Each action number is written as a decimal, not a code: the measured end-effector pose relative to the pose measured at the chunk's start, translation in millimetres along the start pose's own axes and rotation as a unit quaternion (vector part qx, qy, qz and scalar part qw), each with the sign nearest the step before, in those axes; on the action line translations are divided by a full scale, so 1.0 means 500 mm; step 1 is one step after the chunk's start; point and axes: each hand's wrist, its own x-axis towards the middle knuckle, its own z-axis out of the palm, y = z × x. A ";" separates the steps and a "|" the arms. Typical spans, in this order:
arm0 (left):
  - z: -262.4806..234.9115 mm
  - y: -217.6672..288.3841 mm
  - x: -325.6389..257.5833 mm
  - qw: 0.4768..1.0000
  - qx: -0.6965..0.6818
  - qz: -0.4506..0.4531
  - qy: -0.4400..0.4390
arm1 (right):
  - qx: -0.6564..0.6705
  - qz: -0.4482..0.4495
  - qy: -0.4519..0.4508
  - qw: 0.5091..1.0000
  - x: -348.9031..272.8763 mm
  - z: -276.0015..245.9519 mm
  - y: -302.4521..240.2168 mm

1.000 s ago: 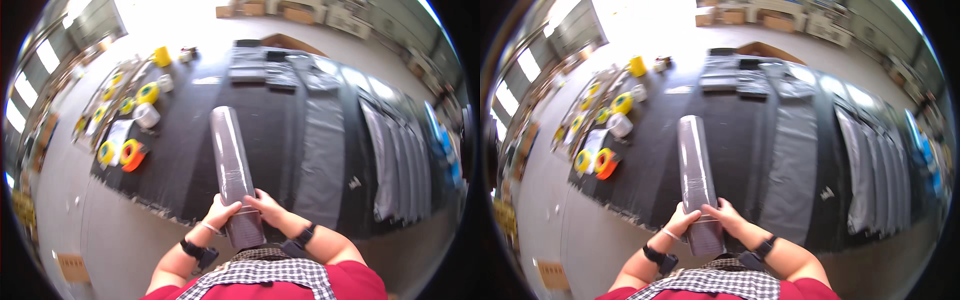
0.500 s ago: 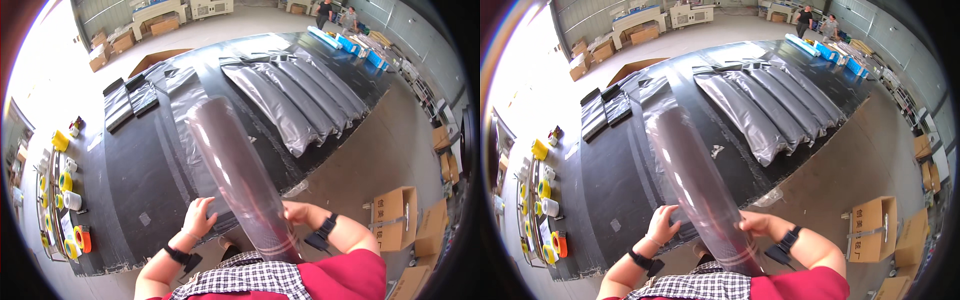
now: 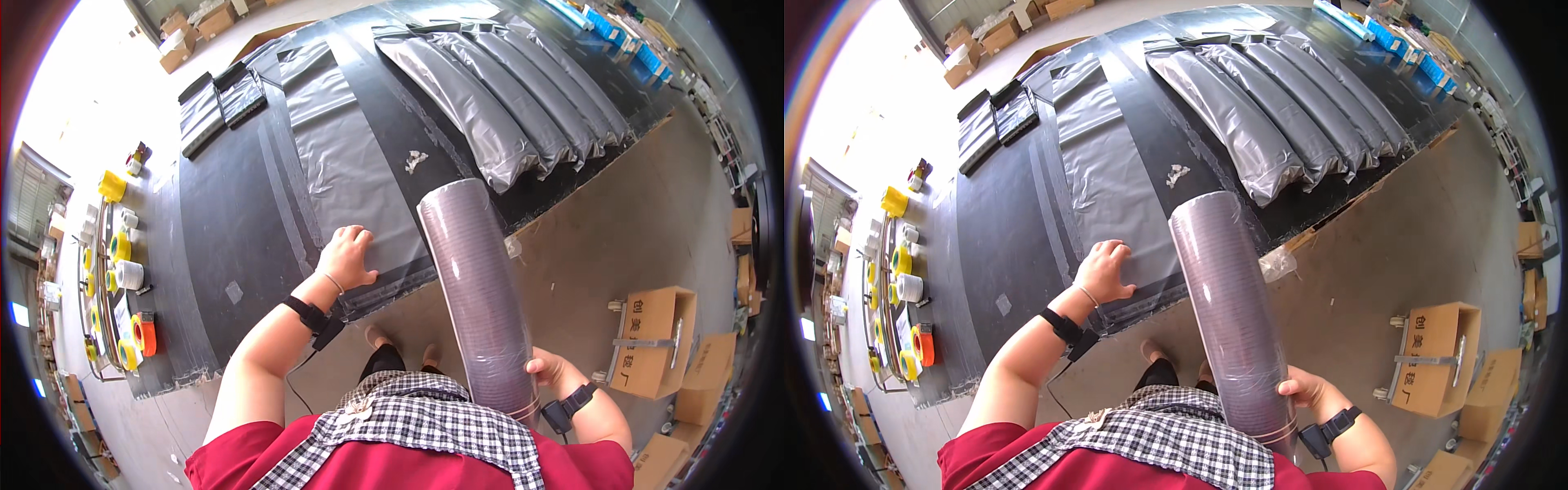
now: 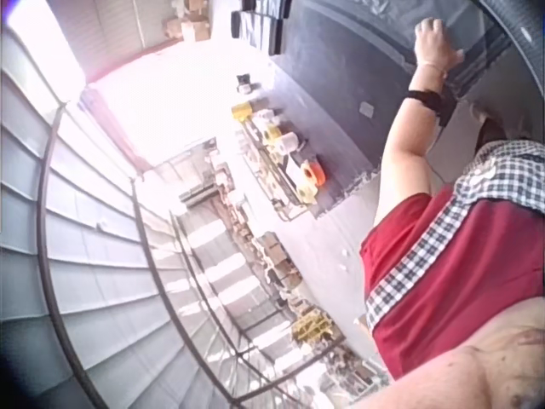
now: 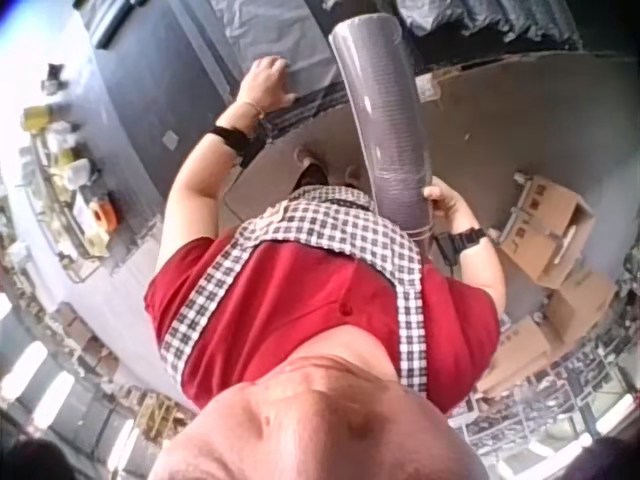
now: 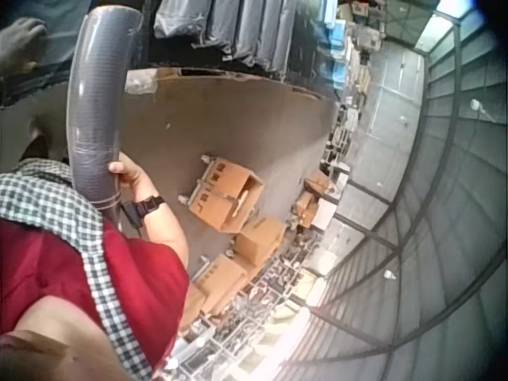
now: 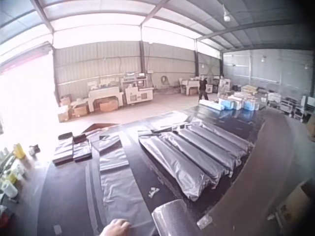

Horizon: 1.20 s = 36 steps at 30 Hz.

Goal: Packing rolled products into grey plastic sleeves and applying white labels to them.

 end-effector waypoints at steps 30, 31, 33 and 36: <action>0.007 -0.068 -0.010 0.935 -0.347 -0.063 0.032 | 0.013 0.115 -0.082 0.990 0.063 -0.005 0.106; -0.004 -0.048 -0.020 0.935 -0.349 -0.061 0.030 | 0.014 0.113 -0.080 0.990 0.060 -0.007 0.108; -0.027 -0.008 -0.044 0.966 -0.196 0.008 0.171 | 0.037 0.125 -0.076 0.989 0.052 -0.011 0.111; -0.044 0.032 -0.052 0.960 -0.100 0.111 0.238 | 0.062 0.138 -0.070 0.986 0.046 0.003 0.097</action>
